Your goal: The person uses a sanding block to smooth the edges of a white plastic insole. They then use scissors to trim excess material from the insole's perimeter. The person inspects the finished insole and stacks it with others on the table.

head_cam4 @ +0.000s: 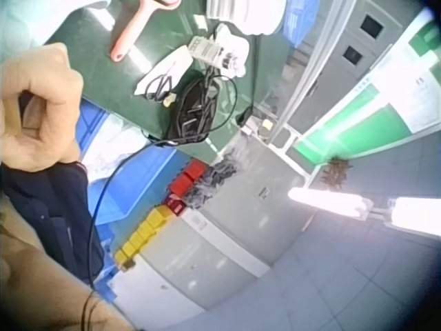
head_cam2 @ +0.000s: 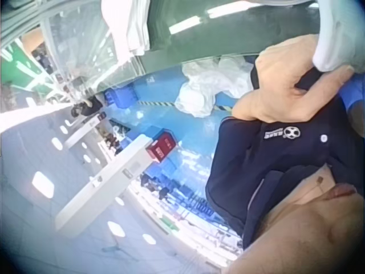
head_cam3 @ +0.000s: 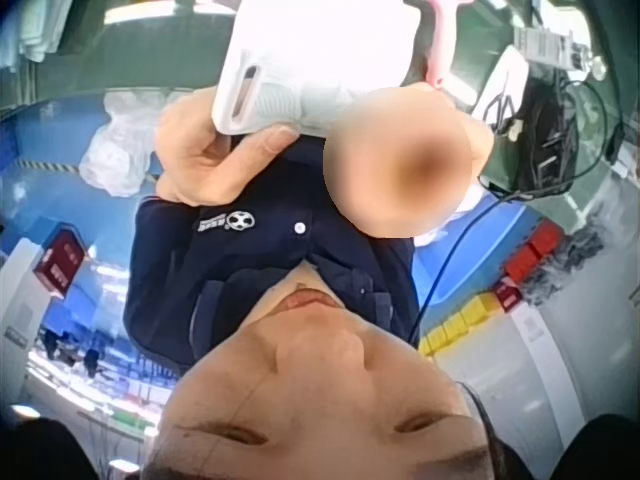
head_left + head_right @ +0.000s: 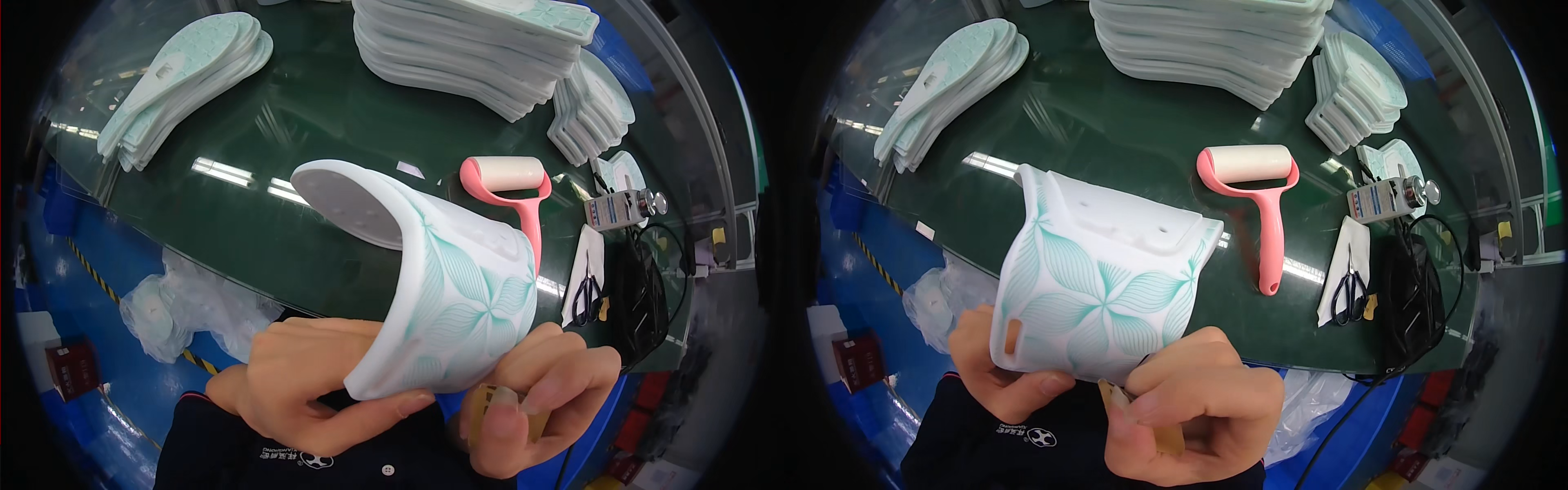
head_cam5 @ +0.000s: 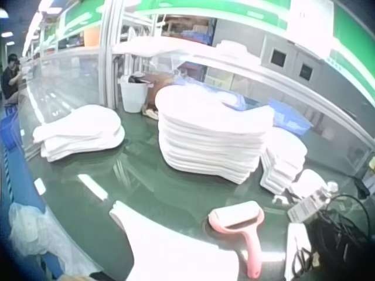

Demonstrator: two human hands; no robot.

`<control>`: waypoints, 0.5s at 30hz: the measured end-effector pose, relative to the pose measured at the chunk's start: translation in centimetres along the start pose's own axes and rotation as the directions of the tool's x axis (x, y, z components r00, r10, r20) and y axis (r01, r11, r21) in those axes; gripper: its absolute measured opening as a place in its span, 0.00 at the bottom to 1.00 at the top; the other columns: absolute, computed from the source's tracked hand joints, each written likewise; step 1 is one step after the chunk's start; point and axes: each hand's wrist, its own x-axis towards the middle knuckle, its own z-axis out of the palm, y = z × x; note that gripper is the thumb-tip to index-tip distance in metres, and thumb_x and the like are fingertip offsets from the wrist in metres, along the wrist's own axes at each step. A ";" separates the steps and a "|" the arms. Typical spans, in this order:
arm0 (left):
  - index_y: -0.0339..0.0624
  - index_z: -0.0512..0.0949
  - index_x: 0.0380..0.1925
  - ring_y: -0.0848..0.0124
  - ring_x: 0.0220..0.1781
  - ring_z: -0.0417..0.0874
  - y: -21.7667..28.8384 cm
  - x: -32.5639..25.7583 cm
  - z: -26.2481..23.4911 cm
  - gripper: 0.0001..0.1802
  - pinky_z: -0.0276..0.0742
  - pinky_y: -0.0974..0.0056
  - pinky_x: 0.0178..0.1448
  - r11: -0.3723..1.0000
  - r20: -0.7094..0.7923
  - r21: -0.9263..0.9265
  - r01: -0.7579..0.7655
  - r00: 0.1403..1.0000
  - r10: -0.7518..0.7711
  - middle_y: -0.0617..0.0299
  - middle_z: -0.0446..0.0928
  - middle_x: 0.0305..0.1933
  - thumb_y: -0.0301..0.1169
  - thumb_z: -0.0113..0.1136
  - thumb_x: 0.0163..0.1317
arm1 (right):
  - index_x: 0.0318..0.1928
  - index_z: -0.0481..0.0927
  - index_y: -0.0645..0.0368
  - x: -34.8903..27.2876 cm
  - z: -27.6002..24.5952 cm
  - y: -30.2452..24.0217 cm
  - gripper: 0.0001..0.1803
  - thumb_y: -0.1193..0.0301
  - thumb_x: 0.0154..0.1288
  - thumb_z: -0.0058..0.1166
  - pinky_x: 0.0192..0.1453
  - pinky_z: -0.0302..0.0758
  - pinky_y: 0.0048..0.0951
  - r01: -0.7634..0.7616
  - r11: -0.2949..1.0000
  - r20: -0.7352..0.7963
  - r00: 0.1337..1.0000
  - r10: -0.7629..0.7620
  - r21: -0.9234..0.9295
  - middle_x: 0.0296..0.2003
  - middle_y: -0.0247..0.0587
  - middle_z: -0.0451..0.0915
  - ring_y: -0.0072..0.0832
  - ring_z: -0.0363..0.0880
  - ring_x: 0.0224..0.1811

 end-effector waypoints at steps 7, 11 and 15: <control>0.29 0.77 0.30 0.60 0.29 0.82 0.5 0.0 0.2 0.11 0.75 0.68 0.31 1.000 -0.001 0.008 0.007 1.000 -0.007 0.47 0.78 0.32 0.18 0.63 0.41 | 0.31 0.59 0.60 0.4 -0.7 0.3 0.16 0.86 0.45 0.50 0.14 0.65 0.14 0.022 0.996 0.158 0.987 -0.036 0.088 0.18 0.38 0.65 0.18 0.63 0.11; 0.29 0.77 0.30 0.59 0.29 0.82 0.3 0.2 0.3 0.12 0.76 0.68 0.32 1.000 0.024 -0.009 0.006 1.000 -0.005 0.46 0.78 0.33 0.17 0.63 0.41 | 0.30 0.59 0.60 0.6 -0.8 -0.1 0.16 0.88 0.43 0.49 0.14 0.65 0.14 0.039 0.999 0.179 0.983 -0.040 0.007 0.18 0.37 0.65 0.18 0.62 0.12; 0.30 0.77 0.30 0.59 0.29 0.82 0.1 -0.2 0.3 0.13 0.77 0.68 0.32 1.000 -0.004 -0.008 -0.001 1.000 0.001 0.46 0.78 0.33 0.17 0.63 0.40 | 0.30 0.59 0.60 1.2 -1.5 0.4 0.16 0.88 0.42 0.49 0.14 0.66 0.15 0.044 0.997 0.310 0.949 -0.060 0.059 0.19 0.37 0.65 0.19 0.63 0.12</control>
